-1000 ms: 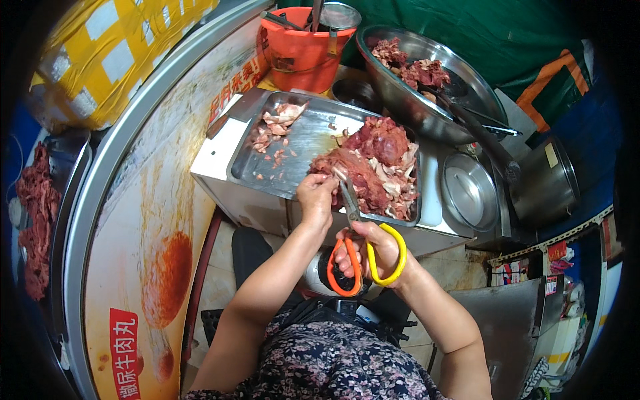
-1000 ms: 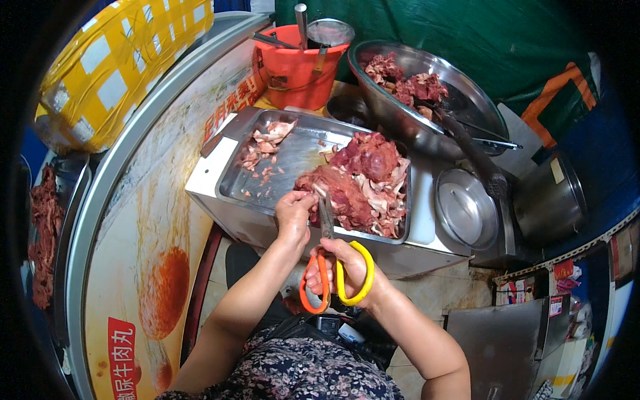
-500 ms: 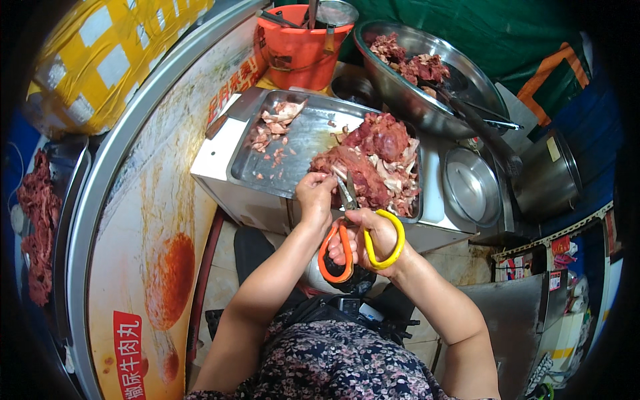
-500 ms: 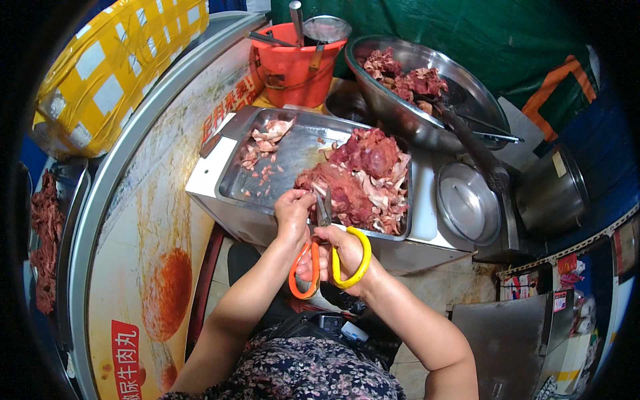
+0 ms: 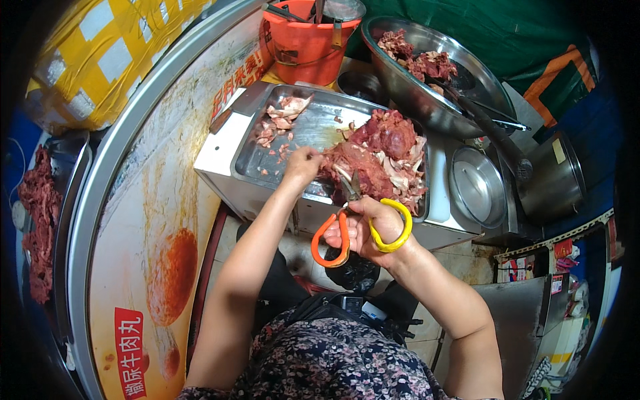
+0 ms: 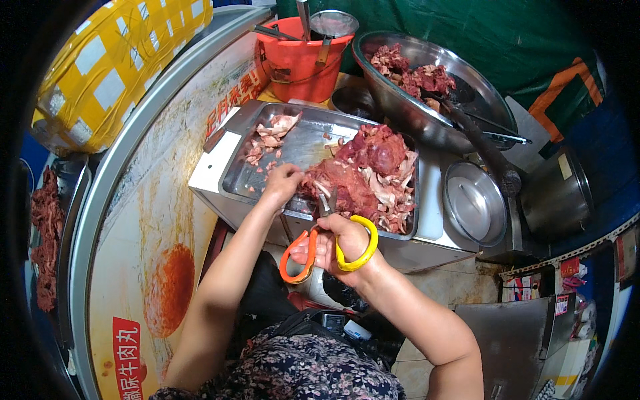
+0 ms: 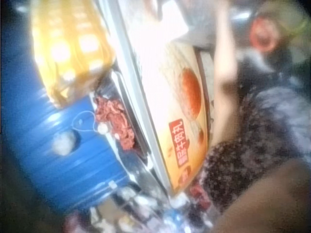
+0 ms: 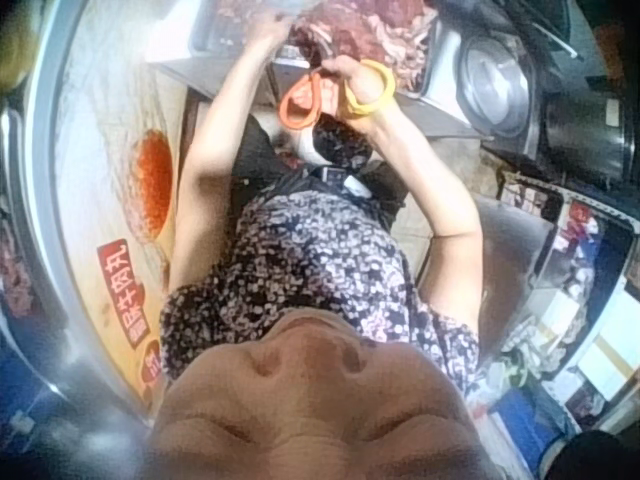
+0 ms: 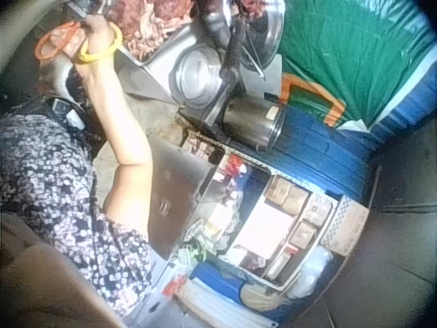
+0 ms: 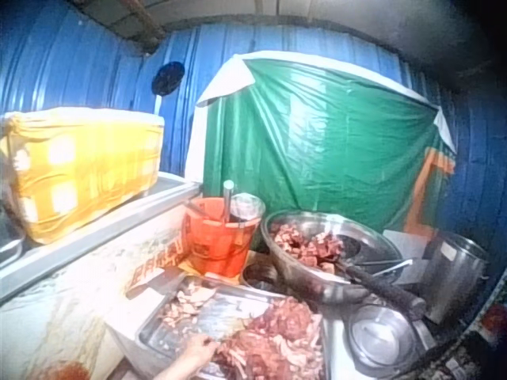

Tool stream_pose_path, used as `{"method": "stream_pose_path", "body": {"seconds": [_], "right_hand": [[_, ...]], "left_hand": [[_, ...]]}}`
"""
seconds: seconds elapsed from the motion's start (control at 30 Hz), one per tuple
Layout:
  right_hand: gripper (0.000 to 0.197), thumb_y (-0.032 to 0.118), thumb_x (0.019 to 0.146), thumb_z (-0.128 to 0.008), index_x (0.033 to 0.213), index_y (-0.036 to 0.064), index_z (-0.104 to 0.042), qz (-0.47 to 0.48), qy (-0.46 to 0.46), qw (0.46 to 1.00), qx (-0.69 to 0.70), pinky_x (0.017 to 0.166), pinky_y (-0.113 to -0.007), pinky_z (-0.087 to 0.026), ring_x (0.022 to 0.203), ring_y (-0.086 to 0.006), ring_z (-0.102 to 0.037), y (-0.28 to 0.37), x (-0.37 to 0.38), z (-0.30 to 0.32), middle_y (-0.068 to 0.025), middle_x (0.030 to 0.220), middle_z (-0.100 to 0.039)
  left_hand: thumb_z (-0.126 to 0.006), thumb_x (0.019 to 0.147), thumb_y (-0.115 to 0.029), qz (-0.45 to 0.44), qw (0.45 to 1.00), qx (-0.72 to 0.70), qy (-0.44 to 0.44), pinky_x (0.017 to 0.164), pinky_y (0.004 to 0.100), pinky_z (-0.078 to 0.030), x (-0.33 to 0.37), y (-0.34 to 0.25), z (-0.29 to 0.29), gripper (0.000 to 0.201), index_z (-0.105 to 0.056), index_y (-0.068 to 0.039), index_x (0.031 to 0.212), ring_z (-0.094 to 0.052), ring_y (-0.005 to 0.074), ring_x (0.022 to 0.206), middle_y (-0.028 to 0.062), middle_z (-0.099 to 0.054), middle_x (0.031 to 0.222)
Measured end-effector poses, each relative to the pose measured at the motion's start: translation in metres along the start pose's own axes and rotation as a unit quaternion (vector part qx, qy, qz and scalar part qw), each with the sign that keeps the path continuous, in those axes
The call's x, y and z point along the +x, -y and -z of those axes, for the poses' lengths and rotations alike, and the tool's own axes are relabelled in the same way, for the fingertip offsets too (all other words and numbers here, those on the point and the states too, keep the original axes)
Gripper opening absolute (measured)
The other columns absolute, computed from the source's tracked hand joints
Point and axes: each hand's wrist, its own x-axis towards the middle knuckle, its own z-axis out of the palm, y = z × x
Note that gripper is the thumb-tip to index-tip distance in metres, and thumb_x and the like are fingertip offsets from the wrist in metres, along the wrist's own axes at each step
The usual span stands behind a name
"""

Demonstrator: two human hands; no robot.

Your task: The person cuts raw meat into smaller portions using scissors on a metal tray, moving pieces of fat and meat aside.

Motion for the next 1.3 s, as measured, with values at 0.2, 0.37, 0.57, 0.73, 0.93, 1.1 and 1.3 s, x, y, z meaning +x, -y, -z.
{"method": "stream_pose_path", "body": {"seconds": [0.2, 0.37, 0.57, 0.73, 0.93, 1.1, 1.3], "right_hand": [[0.031, 0.022, 0.098, -0.049, 0.106, -0.0079, -0.054, -0.008, -0.026, 0.999, -0.022, 0.085, -0.048, -0.060, 0.087, -0.0389, -0.072, 0.007, -0.012, -0.008, -0.0275, 0.098, -0.068], [0.038, 0.025, 0.098, -0.048, 0.106, -0.0112, -0.057, -0.061, 0.042, 0.995, -0.064, 0.081, -0.044, -0.061, 0.084, -0.0348, -0.072, 0.023, -0.032, 0.018, -0.0267, 0.094, -0.069], [0.028, 0.022, 0.097, -0.050, 0.104, -0.0039, -0.059, -0.077, 0.052, 0.994, -0.061, 0.077, -0.044, -0.062, 0.079, -0.0344, -0.073, 0.021, -0.057, 0.045, -0.0173, 0.080, -0.068], [0.026, 0.022, 0.097, -0.051, 0.102, -0.0022, -0.059, -0.075, 0.061, 0.995, -0.017, 0.078, -0.047, -0.062, 0.081, -0.0354, -0.073, 0.014, -0.056, 0.058, -0.0147, 0.078, -0.066], [0.025, 0.021, 0.097, -0.050, 0.098, -0.0041, -0.056, -0.048, -0.008, 0.998, -0.051, 0.077, -0.044, -0.062, 0.079, -0.0363, -0.071, 0.011, -0.052, 0.026, -0.0225, 0.085, -0.067], [0.026, 0.020, 0.097, -0.049, 0.099, -0.0056, -0.055, -0.041, -0.022, 0.994, -0.094, 0.073, -0.042, -0.062, 0.075, -0.0350, -0.071, 0.008, -0.042, 0.027, -0.0262, 0.086, -0.068], [0.030, 0.019, 0.097, -0.047, 0.096, -0.0080, -0.060, -0.055, -0.020, 0.979, -0.195, 0.060, -0.035, -0.061, 0.067, -0.0278, -0.071, 0.017, -0.045, 0.030, -0.0219, 0.081, -0.069]], "left_hand": [[-0.069, 0.084, -0.015, 0.083, 0.988, -0.064, 0.109, 0.064, 0.0280, -0.047, 0.012, -0.002, -0.003, 0.016, -0.067, -0.001, 0.092, -0.059, 0.0125, 0.072, 0.0048, -0.067, 0.081], [-0.071, 0.078, -0.010, 0.121, 0.982, -0.117, 0.089, 0.060, 0.0273, -0.045, -0.017, -0.030, 0.006, 0.012, -0.067, -0.001, 0.086, -0.060, 0.0124, 0.070, 0.0042, -0.065, 0.076], [-0.079, 0.071, -0.019, 0.073, 0.994, -0.005, 0.076, 0.059, 0.0322, -0.048, -0.053, -0.035, 0.002, 0.023, -0.065, -0.001, 0.076, -0.059, 0.0152, 0.064, 0.0104, -0.066, 0.072], [-0.070, 0.080, -0.029, -0.112, 0.963, 0.244, 0.034, 0.089, 0.0450, -0.051, -0.033, -0.071, -0.001, 0.038, -0.067, 0.005, 0.097, -0.065, 0.0423, 0.100, 0.0271, -0.068, 0.105], [-0.068, 0.089, -0.042, -0.173, 0.914, 0.152, 0.333, 0.092, 0.0402, -0.050, 0.035, -0.060, -0.043, 0.045, -0.071, -0.003, 0.112, -0.067, 0.0330, 0.104, 0.0206, -0.070, 0.110], [-0.069, 0.089, -0.043, -0.158, 0.902, 0.165, 0.366, 0.087, 0.0353, -0.050, 0.054, -0.047, -0.048, 0.043, -0.072, -0.004, 0.105, -0.066, 0.0231, 0.093, 0.0125, -0.072, 0.099], [-0.069, 0.089, -0.029, -0.161, 0.922, 0.159, 0.315, 0.078, 0.0353, -0.051, 0.054, -0.040, -0.019, 0.028, -0.072, -0.003, 0.098, -0.064, 0.0202, 0.081, 0.0088, -0.071, 0.089]]}}
